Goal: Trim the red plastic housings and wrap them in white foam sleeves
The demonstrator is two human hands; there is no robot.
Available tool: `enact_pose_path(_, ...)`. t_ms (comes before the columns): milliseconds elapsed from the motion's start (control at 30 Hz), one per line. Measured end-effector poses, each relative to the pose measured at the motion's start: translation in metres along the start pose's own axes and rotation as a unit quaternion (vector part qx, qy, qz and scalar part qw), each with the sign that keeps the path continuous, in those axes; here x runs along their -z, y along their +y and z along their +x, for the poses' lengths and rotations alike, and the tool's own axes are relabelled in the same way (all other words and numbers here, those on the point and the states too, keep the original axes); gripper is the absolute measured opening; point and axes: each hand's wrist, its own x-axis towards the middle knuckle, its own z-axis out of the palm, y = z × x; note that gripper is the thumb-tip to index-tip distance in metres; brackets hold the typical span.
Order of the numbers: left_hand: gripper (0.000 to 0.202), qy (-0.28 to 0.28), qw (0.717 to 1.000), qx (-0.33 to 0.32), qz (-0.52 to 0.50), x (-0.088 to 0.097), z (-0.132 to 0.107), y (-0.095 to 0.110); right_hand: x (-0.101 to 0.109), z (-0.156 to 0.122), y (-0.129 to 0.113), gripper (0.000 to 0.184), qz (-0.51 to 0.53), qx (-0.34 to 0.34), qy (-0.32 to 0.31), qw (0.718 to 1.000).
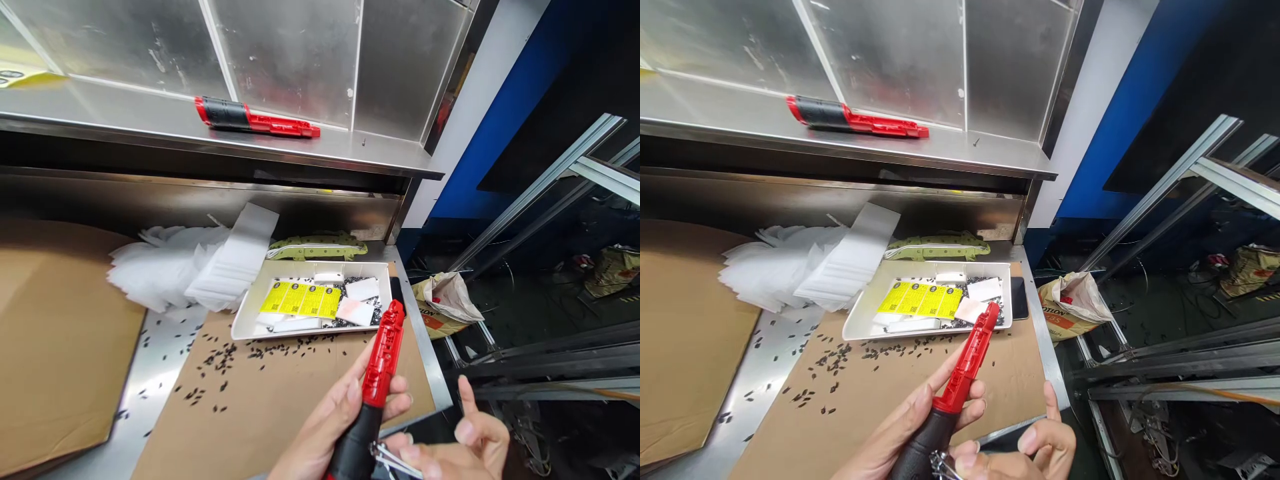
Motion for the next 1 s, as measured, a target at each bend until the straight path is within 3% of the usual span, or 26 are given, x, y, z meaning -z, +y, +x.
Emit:
enact_pose_path(100, 0.046, 0.002, 1.000, 0.001, 0.003, -0.001, 0.000, 0.000, 0.000, -0.002, 0.003, 0.014, -0.012, 0.030, -0.016, 0.999)
enact_pose_path(233, 0.066, 0.020, 1.000, 0.011, 0.004, 0.001, 0.000, 0.000, -0.004, -0.006, -0.002, 0.009, -0.008, 0.028, -0.016, 0.999)
enact_pose_path(367, 0.085, 0.042, 0.999, 0.021, 0.018, -0.001, 0.001, -0.001, -0.001, -0.009, 0.002, 0.010, 0.012, 0.004, -0.017, 1.000)
enact_pose_path(567, 0.092, 0.078, 0.996, 0.015, 0.049, -0.010, -0.003, 0.001, 0.000, -0.006, 0.000, 0.016, 0.008, -0.042, -0.015, 0.999)
enact_pose_path(767, 0.083, 0.046, 0.998, 0.006, 0.053, -0.007, 0.000, 0.000, -0.021, 0.006, -0.043, 0.017, -0.038, -0.114, 0.047, 0.992)
enact_pose_path(900, 0.059, -0.005, 1.000, -0.009, 0.025, -0.001, 0.003, -0.002, -0.016, 0.011, -0.038, 0.023, -0.035, -0.076, 0.106, 0.991)
enact_pose_path(1000, 0.060, -0.001, 1.000, 0.003, -0.007, 0.004, 0.004, -0.004, -0.013, 0.012, -0.032, 0.019, -0.030, -0.065, 0.083, 0.994)
